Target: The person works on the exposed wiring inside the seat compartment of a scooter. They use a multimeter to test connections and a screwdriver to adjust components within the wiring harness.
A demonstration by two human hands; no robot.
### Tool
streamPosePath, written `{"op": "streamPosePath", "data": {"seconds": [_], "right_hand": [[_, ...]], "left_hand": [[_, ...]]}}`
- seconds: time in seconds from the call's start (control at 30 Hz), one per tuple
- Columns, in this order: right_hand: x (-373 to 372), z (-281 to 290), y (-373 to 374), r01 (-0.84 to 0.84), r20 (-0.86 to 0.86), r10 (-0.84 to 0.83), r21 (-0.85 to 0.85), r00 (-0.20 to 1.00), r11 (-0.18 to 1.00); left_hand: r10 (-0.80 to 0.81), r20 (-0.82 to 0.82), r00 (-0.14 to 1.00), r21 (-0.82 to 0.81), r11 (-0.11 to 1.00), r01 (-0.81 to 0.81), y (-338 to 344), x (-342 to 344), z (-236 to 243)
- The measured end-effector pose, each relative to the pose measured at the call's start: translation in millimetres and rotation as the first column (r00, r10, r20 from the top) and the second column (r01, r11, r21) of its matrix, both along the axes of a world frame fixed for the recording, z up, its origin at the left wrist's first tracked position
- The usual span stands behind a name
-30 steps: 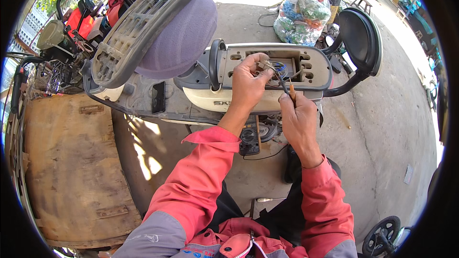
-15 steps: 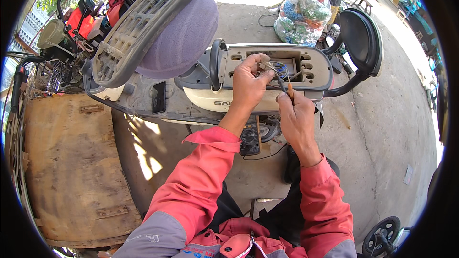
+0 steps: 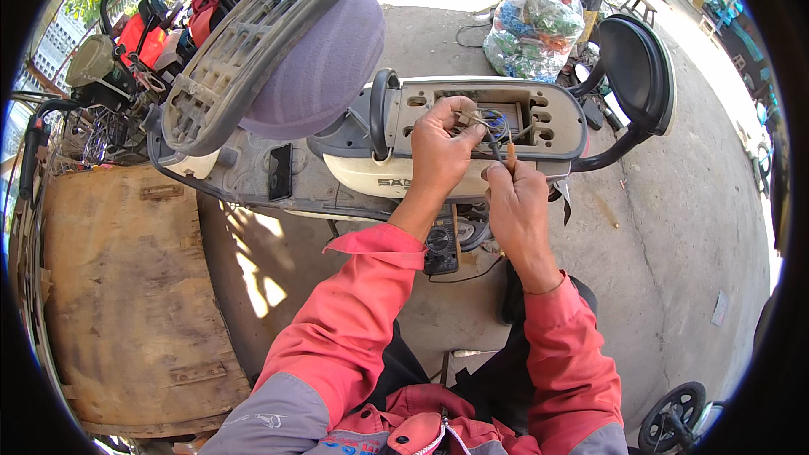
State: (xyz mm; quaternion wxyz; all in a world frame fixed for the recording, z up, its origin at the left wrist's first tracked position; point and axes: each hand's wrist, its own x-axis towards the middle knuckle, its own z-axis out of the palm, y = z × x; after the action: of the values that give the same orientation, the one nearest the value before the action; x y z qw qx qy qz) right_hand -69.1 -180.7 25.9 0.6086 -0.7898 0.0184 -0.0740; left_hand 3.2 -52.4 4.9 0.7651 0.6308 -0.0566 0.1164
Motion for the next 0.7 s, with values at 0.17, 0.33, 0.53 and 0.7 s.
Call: {"op": "streamPosePath", "data": {"seconds": [0.17,0.33,0.53,0.7], "right_hand": [[-4,7,10,0.019,-0.144,0.034,0.352,0.989,0.936],[-7,22,13,0.123,-0.318,0.118,0.645,0.941,0.754],[-4,24,8,0.095,-0.312,0.135,0.622,0.941,0.777],[-4,23,9,0.022,-0.223,0.131,0.574,0.966,0.818]], "left_hand": [[0.032,0.016,0.999,0.027,0.999,-0.032,-1,-2,1],[0.064,0.023,0.998,0.046,0.997,-0.065,-3,-2,1],[0.088,0.064,0.994,0.088,0.992,-0.093,-2,-1,-3],[0.087,0.051,0.995,0.055,0.994,-0.089,-2,-1,-2]]}}
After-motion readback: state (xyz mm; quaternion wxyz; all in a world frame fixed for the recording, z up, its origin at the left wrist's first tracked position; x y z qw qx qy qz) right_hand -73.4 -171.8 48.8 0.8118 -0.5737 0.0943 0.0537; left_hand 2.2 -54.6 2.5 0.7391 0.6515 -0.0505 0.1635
